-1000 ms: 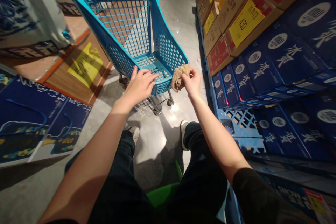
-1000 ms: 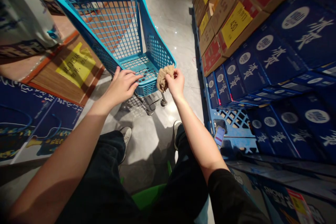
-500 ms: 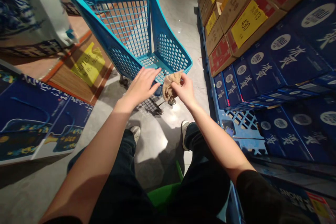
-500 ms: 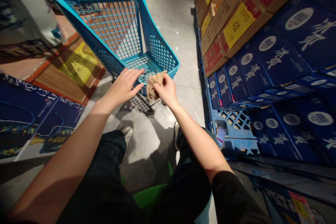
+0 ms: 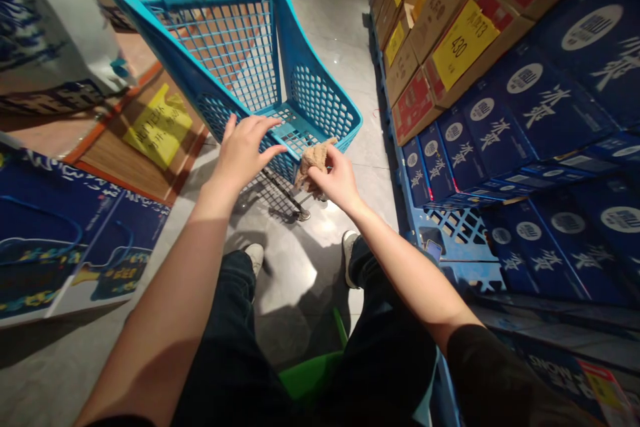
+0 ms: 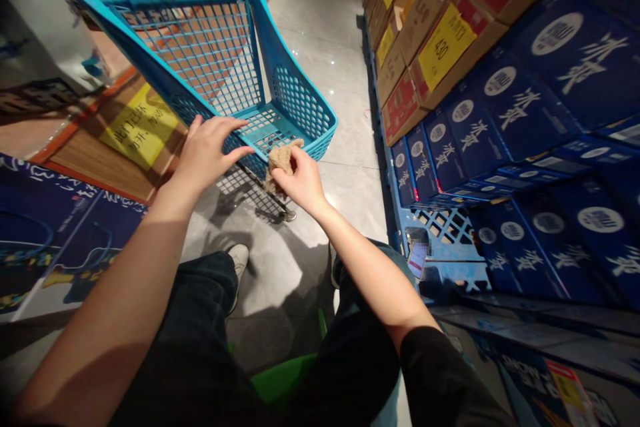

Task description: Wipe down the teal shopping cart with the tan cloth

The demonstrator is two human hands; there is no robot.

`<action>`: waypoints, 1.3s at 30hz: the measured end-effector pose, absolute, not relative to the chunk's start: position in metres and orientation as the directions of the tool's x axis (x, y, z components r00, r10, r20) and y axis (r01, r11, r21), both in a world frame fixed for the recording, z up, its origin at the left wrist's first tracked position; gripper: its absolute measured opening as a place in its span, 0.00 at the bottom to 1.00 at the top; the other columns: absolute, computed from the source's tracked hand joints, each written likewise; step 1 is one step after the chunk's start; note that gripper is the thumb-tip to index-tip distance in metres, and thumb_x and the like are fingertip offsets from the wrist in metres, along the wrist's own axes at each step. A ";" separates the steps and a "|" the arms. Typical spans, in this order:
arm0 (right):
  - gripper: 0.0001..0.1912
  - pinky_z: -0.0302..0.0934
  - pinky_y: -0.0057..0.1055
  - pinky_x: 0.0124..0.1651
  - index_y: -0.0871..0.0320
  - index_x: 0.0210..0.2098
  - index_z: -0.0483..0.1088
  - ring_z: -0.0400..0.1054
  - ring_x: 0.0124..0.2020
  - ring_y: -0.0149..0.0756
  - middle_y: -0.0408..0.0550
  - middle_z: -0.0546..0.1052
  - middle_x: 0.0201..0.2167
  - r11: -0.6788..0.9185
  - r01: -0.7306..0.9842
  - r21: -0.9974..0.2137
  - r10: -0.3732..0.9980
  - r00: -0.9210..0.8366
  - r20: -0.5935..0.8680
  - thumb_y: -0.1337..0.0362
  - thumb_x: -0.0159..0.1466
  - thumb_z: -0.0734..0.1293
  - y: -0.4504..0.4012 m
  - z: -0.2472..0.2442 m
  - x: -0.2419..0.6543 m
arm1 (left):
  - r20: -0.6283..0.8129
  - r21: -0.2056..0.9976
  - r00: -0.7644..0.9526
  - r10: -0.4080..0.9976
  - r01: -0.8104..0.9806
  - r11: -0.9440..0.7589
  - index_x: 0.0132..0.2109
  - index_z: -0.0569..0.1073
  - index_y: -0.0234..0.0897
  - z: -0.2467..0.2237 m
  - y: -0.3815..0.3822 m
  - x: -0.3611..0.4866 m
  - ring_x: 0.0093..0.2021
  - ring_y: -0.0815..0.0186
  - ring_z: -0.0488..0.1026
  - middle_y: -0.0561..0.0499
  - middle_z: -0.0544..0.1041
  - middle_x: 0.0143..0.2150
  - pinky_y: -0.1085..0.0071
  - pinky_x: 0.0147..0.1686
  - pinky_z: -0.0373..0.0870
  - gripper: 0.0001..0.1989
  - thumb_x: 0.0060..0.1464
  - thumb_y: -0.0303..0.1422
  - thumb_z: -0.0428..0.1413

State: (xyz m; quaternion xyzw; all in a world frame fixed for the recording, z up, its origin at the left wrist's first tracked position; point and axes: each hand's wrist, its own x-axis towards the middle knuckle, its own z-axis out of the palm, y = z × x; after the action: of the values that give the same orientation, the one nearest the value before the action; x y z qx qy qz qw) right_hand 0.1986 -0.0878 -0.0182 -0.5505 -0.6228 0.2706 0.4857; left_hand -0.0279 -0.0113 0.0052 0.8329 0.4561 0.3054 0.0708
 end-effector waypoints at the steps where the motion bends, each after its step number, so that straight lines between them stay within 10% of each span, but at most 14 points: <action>1: 0.10 0.73 0.41 0.50 0.51 0.38 0.66 0.69 0.39 0.41 0.41 0.74 0.34 0.246 0.429 -0.869 0.941 0.108 0.319 0.63 0.60 0.72 -0.085 -0.014 0.206 | 0.445 0.391 0.395 0.804 0.722 -0.571 0.69 0.77 0.50 0.005 -0.014 -0.024 0.73 0.43 0.76 0.42 0.82 0.68 0.36 0.85 0.56 0.22 0.72 0.38 0.67; 16: 0.10 0.73 0.50 0.59 0.52 0.40 0.65 0.68 0.50 0.49 0.52 0.74 0.43 0.174 0.893 -0.416 0.855 0.073 0.514 0.69 0.63 0.69 -0.086 -0.002 0.270 | 0.537 0.352 0.462 0.706 0.638 -0.685 0.68 0.78 0.48 0.005 -0.027 0.004 0.82 0.45 0.67 0.44 0.76 0.76 0.35 0.83 0.62 0.18 0.77 0.34 0.56; 19: 0.08 0.72 0.51 0.60 0.52 0.41 0.65 0.67 0.47 0.47 0.50 0.72 0.41 0.124 0.886 -0.446 0.831 0.153 0.535 0.69 0.65 0.68 -0.082 -0.006 0.288 | 0.554 0.376 0.323 0.767 0.725 -0.577 0.70 0.77 0.53 0.011 -0.007 -0.032 0.89 0.45 0.50 0.51 0.70 0.82 0.26 0.87 0.43 0.20 0.75 0.41 0.56; 23: 0.08 0.72 0.50 0.61 0.51 0.40 0.63 0.68 0.47 0.46 0.49 0.71 0.40 0.065 0.853 -0.518 0.791 0.273 0.548 0.69 0.67 0.67 -0.077 -0.016 0.300 | 0.540 0.405 0.294 0.789 0.731 -0.550 0.65 0.79 0.56 0.010 0.011 -0.048 0.86 0.48 0.55 0.54 0.80 0.70 0.27 0.87 0.29 0.19 0.75 0.50 0.54; 39: 0.08 0.73 0.50 0.67 0.51 0.42 0.63 0.73 0.47 0.40 0.45 0.72 0.42 0.137 0.497 -0.857 0.607 0.642 0.469 0.64 0.66 0.66 -0.043 -0.041 0.354 | 0.476 0.451 0.317 0.820 0.713 -0.537 0.61 0.83 0.48 0.032 -0.014 -0.007 0.78 0.41 0.62 0.49 0.84 0.62 0.19 0.80 0.43 0.28 0.75 0.61 0.51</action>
State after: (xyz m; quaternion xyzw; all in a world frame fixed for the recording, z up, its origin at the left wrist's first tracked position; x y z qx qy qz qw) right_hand 0.3536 -0.0434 -0.0408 -0.6555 -0.4210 0.0440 0.6254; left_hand -0.0067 -0.0141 0.0318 0.8077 0.4746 0.3409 0.0786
